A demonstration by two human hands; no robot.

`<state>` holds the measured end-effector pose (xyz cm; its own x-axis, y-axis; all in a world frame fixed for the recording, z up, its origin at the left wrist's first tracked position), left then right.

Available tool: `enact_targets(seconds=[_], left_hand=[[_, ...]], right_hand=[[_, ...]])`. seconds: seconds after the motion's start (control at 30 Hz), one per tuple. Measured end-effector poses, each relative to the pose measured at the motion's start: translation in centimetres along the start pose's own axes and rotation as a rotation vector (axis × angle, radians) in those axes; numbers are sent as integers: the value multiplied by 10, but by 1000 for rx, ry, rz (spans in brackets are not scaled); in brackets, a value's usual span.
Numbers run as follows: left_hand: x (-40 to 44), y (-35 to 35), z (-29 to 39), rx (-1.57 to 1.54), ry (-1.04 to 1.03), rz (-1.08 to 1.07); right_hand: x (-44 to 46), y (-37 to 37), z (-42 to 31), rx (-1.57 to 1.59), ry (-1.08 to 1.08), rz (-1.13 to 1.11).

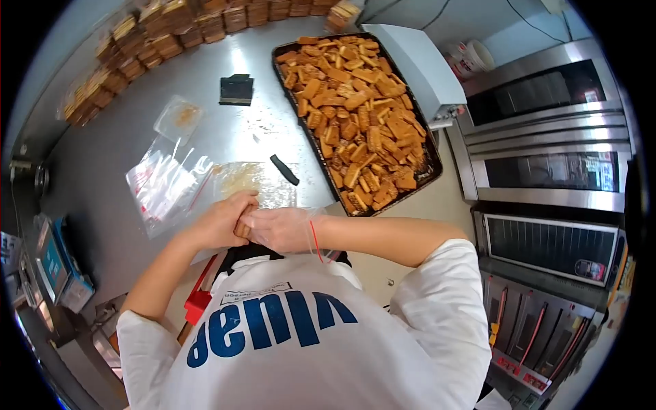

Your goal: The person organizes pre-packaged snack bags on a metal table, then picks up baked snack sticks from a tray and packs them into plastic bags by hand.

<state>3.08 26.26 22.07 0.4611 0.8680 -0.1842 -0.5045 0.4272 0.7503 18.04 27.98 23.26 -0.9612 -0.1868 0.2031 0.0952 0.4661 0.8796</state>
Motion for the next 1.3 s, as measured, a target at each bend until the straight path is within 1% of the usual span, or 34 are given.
enact_targets(seconds=[0.03, 0.07, 0.1, 0.13, 0.17, 0.2, 0.27, 0.3, 0.33, 0.37, 0.4, 0.47, 0.53, 0.6, 0.67, 0.73, 0.77, 0.8, 0.87, 0.9, 0.93, 1.0, 1.03, 1.07, 1.13, 1.2, 1.23, 1.3], left_hand=[[10, -6, -2, -32, 71, -102], [20, -13, -5, -57, 142, -204], [28, -21, -7, -48, 125, -210], [32, -29, -10, -17, 95, -63], [35, -37, -12, 11, 65, 83], [37, -50, -13, 17, 50, 74], [36, -63, -24, -31, 209, 288], [34, -74, -30, 10, 237, 370], [32, -82, -31, 14, 233, 365], [28, -86, -34, -31, 287, 393], [25, -91, -37, -77, 343, 424], [16, -100, -43, -81, 386, 447], [12, -102, -44, -82, 436, 470], [11, -96, -34, -35, 464, 459], [12, -97, -32, -17, 486, 450], [13, -98, -30, -1, 510, 444], [12, -100, -30, 8, 512, 451], [11, -101, -29, 18, 511, 456], [11, -103, -30, -3, 535, 447], [10, -103, -32, -27, 554, 440], [10, -102, -31, -24, 557, 440], [9, -103, -30, -62, 595, 448], [8, -105, -31, -68, 606, 454], [8, -108, -32, -72, 599, 459], [10, -110, -34, -87, 604, 486], [10, -111, -33, -108, 616, 468], [10, -111, -33, -116, 626, 478], [9, -109, -33, -93, 601, 479]], right_hand=[[-8, 2, -1, -253, 31, -6], [-15, 5, 4, -264, 15, -5], [-20, 8, 7, -274, 43, 13], [-25, 14, 8, -283, 68, 33], [-32, 11, 11, -291, 50, 39], [-40, 7, 22, -29, -115, 105], [-54, 18, 34, 229, -281, 184], [-61, 35, 35, 242, -380, 144], [-69, 44, 37, 258, -477, 102], [-83, 41, 42, 44, -412, 209], [-101, 32, 50, 44, -410, 210], [-136, 56, 67, -102, -528, 371], [-178, 92, 84, -98, -770, 564], [-232, 110, 107, -135, -1096, 767], [-279, 112, 134, -283, -1160, 938], [-298, 121, 164, -299, -1233, 955], [-295, 132, 176, -222, -1339, 903], [-288, 141, 188, -214, -1335, 901], [-285, 135, 220, -67, -1773, 526], [-283, 130, 230, -37, -1825, 452], [-281, 129, 232, -33, -1822, 452], [-277, 127, 231, -10, -1821, 533], [-280, 125, 228, 65, -1832, 712], [-285, 116, 224, 61, -1822, 698], [-285, 123, 197, -170, -1263, 1236], [-257, 135, 154, -457, -879, 1208], [-252, 137, 136, -451, -868, 1198], [-225, 141, 97, -668, -625, 951]])
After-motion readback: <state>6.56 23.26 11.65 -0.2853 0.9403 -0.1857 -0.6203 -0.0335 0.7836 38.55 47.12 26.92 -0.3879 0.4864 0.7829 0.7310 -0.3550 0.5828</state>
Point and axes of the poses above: each hand's wrist, its own x-axis towards the middle knuckle, its own y-axis out of the back of the hand, z = x × y, the point moved 5 cm from there along x, towards the middle knuckle, and after that the axes turned 14 degrees about x, right-handed, at the moved point
